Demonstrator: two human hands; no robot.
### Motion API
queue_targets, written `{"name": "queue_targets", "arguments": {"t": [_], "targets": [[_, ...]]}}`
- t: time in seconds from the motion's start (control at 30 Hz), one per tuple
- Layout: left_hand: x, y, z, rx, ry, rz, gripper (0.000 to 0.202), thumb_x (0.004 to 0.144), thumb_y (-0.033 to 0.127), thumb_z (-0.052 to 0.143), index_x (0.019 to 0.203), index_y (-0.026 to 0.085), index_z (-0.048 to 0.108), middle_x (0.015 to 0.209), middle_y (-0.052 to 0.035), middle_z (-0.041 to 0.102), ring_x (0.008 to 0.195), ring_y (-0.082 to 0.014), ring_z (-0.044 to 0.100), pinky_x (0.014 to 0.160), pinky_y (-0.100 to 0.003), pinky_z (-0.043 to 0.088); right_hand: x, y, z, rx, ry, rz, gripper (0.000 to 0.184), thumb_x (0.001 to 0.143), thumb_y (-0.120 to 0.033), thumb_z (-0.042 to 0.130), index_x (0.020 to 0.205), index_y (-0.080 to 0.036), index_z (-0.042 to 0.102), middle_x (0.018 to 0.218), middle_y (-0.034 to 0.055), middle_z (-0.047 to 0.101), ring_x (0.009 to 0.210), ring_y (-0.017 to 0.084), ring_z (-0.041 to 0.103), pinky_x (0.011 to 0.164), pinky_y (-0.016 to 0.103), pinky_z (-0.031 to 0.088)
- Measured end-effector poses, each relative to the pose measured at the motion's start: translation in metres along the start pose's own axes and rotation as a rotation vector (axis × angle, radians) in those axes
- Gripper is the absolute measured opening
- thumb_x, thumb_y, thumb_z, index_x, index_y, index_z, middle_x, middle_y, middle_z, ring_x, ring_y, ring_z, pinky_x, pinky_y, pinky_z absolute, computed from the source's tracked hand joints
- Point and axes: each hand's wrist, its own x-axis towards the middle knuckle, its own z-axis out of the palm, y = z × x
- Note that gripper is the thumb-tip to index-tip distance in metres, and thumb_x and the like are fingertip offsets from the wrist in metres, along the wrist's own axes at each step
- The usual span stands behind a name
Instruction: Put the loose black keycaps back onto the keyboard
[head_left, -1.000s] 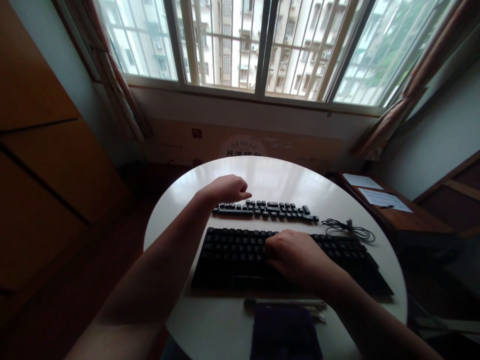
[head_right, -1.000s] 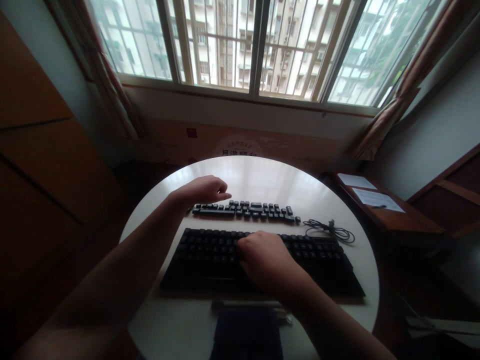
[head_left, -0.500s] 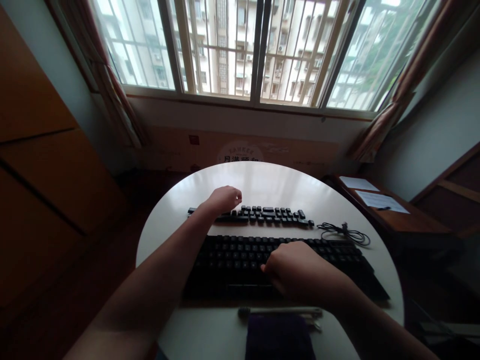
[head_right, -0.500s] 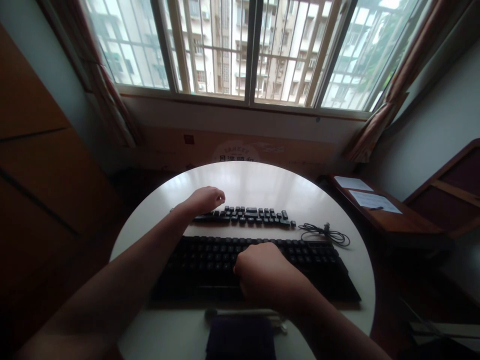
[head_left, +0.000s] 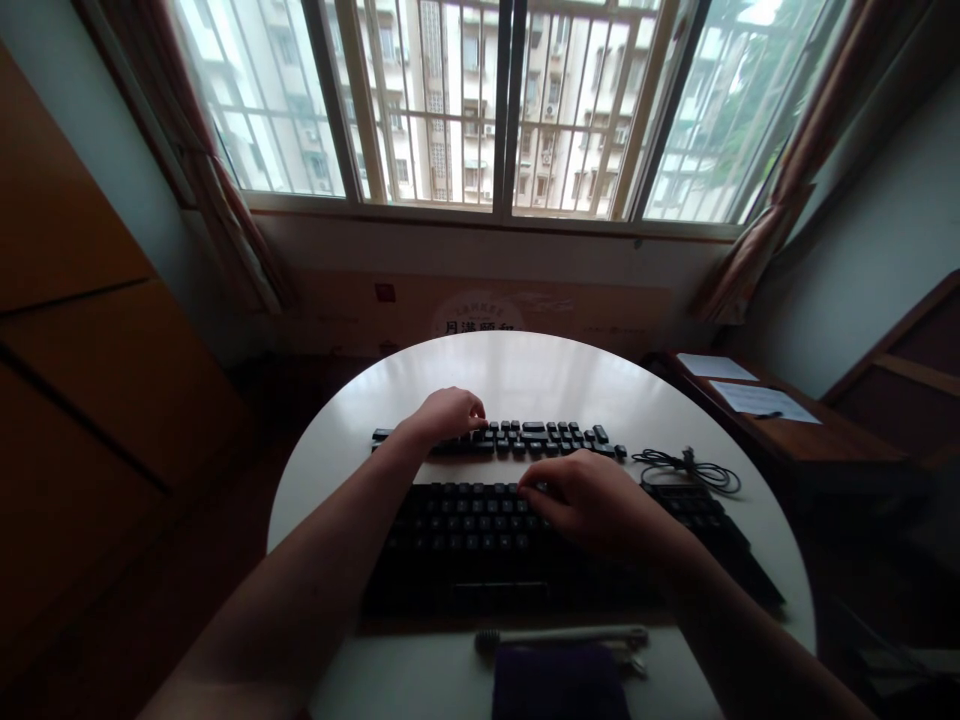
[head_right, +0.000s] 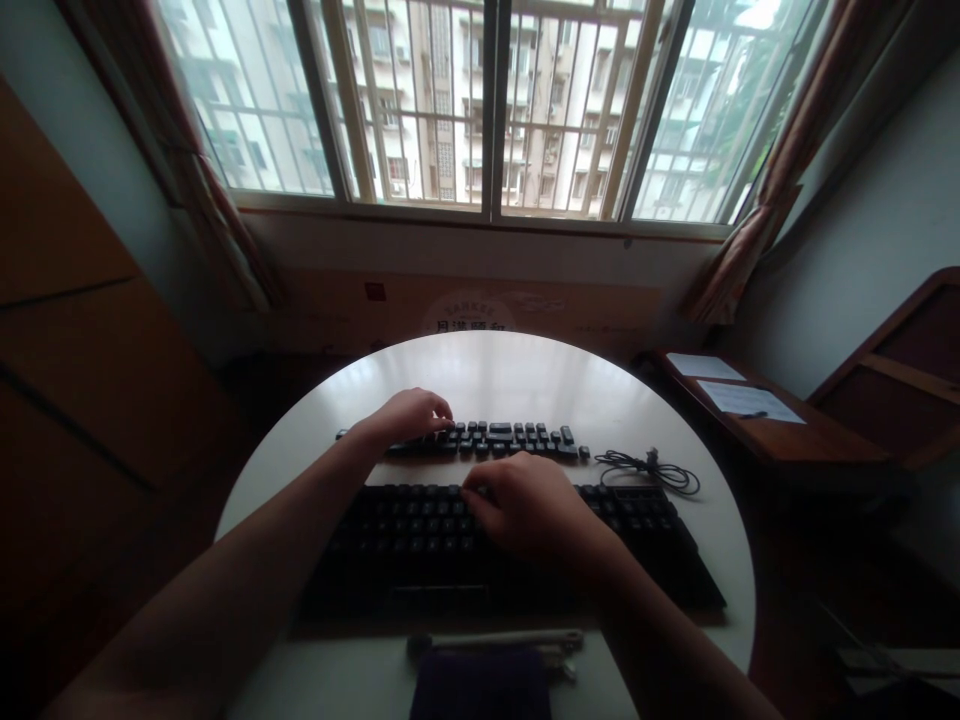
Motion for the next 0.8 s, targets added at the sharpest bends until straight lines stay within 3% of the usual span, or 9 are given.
{"name": "queue_targets", "arguments": {"t": [0.17, 0.4, 0.6, 0.7, 0.8], "targets": [[0.004, -0.001, 0.003, 0.027, -0.002, -0.016, 0.024, 0.085, 0.038, 0.066, 0.098, 0.028, 0.082, 0.101, -0.0045, 0.080, 0.089, -0.0211, 0.069, 0.071, -0.027, 0.045, 0.001, -0.001, 0.000, 0.016, 0.039, 0.022, 0.026, 0.096, -0.038, 0.055, 0.105, -0.030, 0.078, 0.089, -0.0010, 0.075, 0.078, 0.011, 0.068, 0.075, 0.022, 0.039], [0.003, -0.003, 0.004, 0.040, 0.001, -0.020, 0.020, 0.083, 0.031, 0.066, 0.091, 0.025, 0.082, 0.094, -0.0054, 0.080, 0.084, -0.0201, 0.069, 0.068, -0.026, 0.045, 0.008, 0.007, 0.002, 0.080, 0.189, 0.075, 0.030, 0.096, -0.040, 0.054, 0.105, -0.025, 0.079, 0.088, 0.0022, 0.075, 0.077, 0.013, 0.067, 0.072, 0.021, 0.042], [-0.005, 0.000, -0.017, 0.037, 0.140, -0.015, 0.025, 0.090, 0.035, 0.062, 0.100, 0.021, 0.081, 0.106, -0.0084, 0.078, 0.096, -0.0232, 0.069, 0.076, -0.029, 0.047, 0.016, 0.029, 0.001, 0.100, 0.272, 0.126, 0.028, 0.094, -0.039, 0.057, 0.105, -0.024, 0.078, 0.086, 0.0017, 0.073, 0.075, 0.012, 0.065, 0.071, 0.020, 0.043], [-0.015, 0.014, -0.034, -0.049, 0.227, 0.132, 0.021, 0.089, 0.034, 0.066, 0.095, 0.021, 0.081, 0.099, -0.0067, 0.079, 0.087, -0.0214, 0.068, 0.075, -0.029, 0.047, 0.018, 0.039, 0.001, 0.106, 0.323, 0.106, 0.027, 0.092, -0.034, 0.060, 0.109, -0.022, 0.078, 0.085, 0.0022, 0.072, 0.072, 0.010, 0.062, 0.071, 0.021, 0.045], [-0.025, 0.032, -0.044, -0.226, 0.119, 0.383, 0.017, 0.087, 0.032, 0.069, 0.094, 0.023, 0.081, 0.089, -0.0023, 0.078, 0.076, -0.0165, 0.067, 0.073, -0.027, 0.046, 0.020, 0.046, 0.003, 0.115, 0.348, 0.002, 0.027, 0.091, -0.031, 0.061, 0.111, -0.022, 0.077, 0.098, 0.0042, 0.071, 0.077, 0.009, 0.062, 0.075, 0.021, 0.048]]}}
